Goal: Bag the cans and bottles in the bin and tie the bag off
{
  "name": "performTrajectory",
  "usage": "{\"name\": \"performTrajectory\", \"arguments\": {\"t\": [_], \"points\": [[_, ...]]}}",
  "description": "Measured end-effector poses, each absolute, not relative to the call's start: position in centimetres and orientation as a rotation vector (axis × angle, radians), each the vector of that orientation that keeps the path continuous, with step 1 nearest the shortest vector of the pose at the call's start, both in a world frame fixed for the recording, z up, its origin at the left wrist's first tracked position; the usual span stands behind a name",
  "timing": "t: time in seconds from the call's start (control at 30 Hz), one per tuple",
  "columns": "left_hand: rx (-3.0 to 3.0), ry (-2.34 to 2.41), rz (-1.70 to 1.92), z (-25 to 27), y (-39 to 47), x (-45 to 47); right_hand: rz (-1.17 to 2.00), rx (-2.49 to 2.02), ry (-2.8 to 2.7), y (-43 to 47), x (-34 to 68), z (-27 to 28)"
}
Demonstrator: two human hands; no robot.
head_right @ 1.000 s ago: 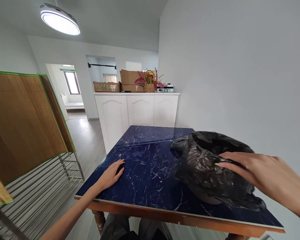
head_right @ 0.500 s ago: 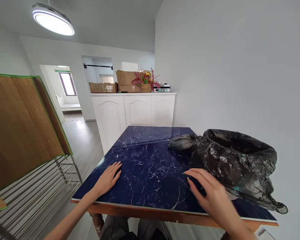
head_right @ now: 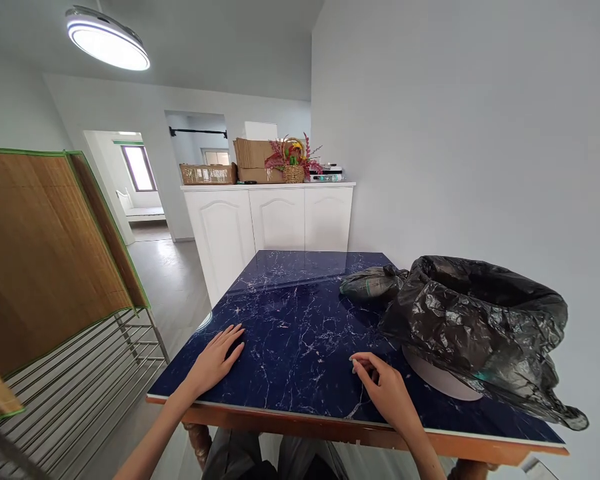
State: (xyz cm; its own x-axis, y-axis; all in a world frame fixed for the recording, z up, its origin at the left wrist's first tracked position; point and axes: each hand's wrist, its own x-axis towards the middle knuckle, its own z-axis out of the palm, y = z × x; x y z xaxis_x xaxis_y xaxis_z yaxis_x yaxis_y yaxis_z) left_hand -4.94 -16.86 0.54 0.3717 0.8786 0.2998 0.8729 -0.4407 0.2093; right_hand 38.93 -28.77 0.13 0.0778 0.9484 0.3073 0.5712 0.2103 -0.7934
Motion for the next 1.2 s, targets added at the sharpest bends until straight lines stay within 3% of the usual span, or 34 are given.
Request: {"name": "performTrajectory", "arguments": {"t": [1.2], "points": [[2.552,1.647,0.673,0.2,-17.1,-5.2,0.629,-1.529,-1.564,-28.2,39.5,-1.8]]}}
